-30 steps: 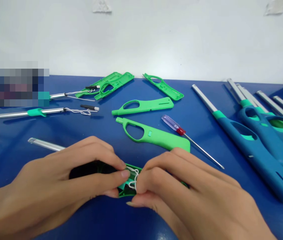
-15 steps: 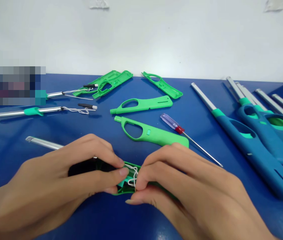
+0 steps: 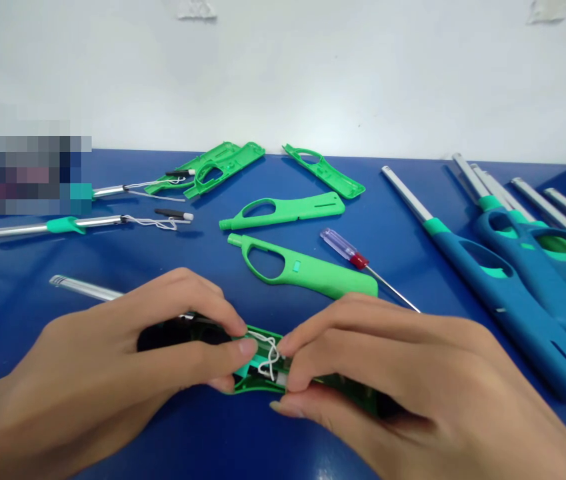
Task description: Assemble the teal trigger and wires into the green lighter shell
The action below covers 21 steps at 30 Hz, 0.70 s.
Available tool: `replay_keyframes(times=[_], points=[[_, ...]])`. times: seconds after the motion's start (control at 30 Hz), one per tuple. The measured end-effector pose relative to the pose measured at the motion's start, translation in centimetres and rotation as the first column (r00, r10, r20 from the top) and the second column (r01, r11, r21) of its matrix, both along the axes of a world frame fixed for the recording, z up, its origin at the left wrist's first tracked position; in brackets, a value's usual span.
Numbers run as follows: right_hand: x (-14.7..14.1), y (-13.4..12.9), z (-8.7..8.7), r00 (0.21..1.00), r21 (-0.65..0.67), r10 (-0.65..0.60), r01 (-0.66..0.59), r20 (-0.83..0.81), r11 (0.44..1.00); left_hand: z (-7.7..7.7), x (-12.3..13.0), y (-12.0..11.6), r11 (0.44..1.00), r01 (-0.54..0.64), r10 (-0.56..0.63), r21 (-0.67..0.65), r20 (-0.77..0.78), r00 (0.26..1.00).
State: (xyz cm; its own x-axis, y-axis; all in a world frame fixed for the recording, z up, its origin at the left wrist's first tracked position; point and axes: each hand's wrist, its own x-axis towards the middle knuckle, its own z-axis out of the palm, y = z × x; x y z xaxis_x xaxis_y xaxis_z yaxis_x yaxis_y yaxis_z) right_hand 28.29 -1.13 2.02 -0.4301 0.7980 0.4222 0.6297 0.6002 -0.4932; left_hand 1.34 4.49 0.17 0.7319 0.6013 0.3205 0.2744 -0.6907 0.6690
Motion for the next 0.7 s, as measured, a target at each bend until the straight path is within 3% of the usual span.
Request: replay_keyframes(times=[0.1, 0.2, 0.3, 0.37, 0.5, 0.7], points=[[1.1, -0.4, -0.1, 1.0, -0.052, -0.009, 0.009, -0.016, 0.999, 0.4, 0.2, 0.0, 0.989, -0.04, 0.044, -0.145, 0.023, 0.999], [2.1, -0.8, -0.1, 0.999, -0.104, -0.033, 0.031, -0.014, 0.994, 1.0, 0.6, 0.0, 0.942, -0.127, 0.131, -0.311, -0.008, 0.991], [2.4, -1.0, 0.0, 0.998, -0.116, -0.061, 0.064, 0.026, 0.991, 1.5, 0.9, 0.1, 0.913, -0.158, 0.155, -0.375, -0.039, 0.987], [2.3, -1.1, 0.1, 0.996, -0.11, -0.07, 0.076, 0.059, 0.991, 1.5, 0.8, 0.2, 0.935, -0.132, 0.133, -0.33, -0.019, 0.991], [2.3, -1.3, 0.1, 0.995, -0.088, -0.064, 0.071, 0.081, 0.994, 0.8, 0.6, 0.0, 0.995, -0.028, 0.031, -0.094, 0.03, 0.999], [2.7, -1.5, 0.2, 0.987, -0.045, -0.026, 0.033, 0.16, 0.998, 0.3, 0.3, 0.0, 0.998, -0.015, 0.014, 0.062, 0.024, 1.0]])
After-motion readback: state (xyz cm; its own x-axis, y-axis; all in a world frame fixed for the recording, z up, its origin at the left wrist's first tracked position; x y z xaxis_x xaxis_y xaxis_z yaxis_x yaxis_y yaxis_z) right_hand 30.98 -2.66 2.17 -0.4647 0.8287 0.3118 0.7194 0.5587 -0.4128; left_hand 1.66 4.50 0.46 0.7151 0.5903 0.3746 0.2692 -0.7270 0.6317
